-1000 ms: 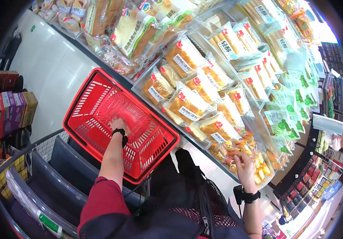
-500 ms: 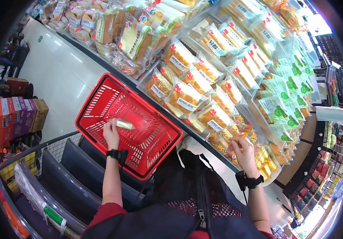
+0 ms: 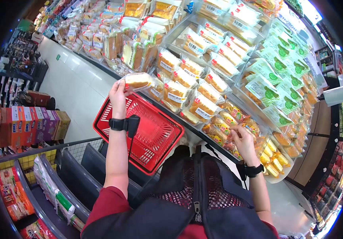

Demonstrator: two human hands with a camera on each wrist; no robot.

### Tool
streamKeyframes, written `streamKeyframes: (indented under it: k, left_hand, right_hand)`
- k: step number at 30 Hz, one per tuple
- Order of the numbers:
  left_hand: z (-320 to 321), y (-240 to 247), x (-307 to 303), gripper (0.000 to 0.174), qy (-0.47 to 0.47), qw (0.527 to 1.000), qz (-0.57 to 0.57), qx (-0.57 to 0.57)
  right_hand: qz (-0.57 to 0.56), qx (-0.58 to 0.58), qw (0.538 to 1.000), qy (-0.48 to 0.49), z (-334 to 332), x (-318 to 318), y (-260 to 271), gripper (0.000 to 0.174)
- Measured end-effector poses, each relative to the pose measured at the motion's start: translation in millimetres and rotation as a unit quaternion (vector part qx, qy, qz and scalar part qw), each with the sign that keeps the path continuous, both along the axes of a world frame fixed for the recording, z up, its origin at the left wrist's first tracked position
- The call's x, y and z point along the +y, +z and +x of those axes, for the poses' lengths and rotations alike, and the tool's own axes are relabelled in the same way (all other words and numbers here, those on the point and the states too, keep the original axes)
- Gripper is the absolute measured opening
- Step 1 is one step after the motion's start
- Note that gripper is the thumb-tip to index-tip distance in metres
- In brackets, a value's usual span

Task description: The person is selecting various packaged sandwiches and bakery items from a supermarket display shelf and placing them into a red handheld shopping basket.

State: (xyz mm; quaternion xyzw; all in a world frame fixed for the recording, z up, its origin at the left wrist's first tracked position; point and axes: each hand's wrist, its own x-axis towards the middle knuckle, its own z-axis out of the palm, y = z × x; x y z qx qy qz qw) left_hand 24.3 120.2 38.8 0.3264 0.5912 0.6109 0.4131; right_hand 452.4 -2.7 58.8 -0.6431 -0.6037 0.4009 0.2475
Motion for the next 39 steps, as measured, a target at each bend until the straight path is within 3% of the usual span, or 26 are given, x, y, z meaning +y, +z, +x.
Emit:
streamKeyframes:
  k: [5, 7, 11, 12, 15, 20, 22, 26, 34, 39]
  left_hand:
    - [10, -11, 44, 0.024, -0.019, 0.991, -0.066, 0.112]
    - [14, -14, 54, 0.024, -0.035, 0.97, -0.119, 0.208]
    - [20, -16, 73, 0.025, -0.062, 0.947, -0.157, 0.275]
    - [21, -22, 80, 0.025, -0.063, 0.946, -0.157, 0.275]
    - [27, -28, 89, 0.025, -0.078, 0.889, -0.092, 0.441]
    - [48, -24, 80, 0.028, -0.035, 0.925, -0.051, 0.375]
    - [52, -26, 70, 0.027, -0.009, 0.951, 0.018, 0.309]
    - [62, -30, 33, 0.033, 0.04, 0.957, 0.099, 0.269]
    - [102, -40, -15, 0.029, -0.098, 0.952, 0.027, 0.289]
    - [115, -42, -19, 0.031, -0.075, 0.948, 0.041, 0.308]
  right_hand:
    - [0.009, 0.012, 0.999, -0.031, 11, -7, 4, 0.015]
    - [0.011, 0.003, 0.999, -0.037, 20, -11, -2, 0.015]
    - [0.002, 0.02, 0.997, -0.07, 33, -21, -10, 0.015]
    - [-0.003, 0.011, 0.997, -0.07, 37, -22, -11, 0.015]
    - [-0.012, 0.001, 0.997, -0.074, 42, -27, -14, 0.015]
    - [-0.022, 0.0, 0.997, -0.07, 49, -30, -20, 0.015]
    - [-0.038, 0.0, 0.996, -0.083, 48, -30, -16, 0.015]
    - [-0.038, -0.005, 0.996, -0.086, 51, -29, -18, 0.015]
    - [-0.03, -0.023, 0.996, -0.075, 52, -25, -27, 0.017]
    - [-0.035, -0.008, 0.996, -0.077, 50, -21, -24, 0.016]
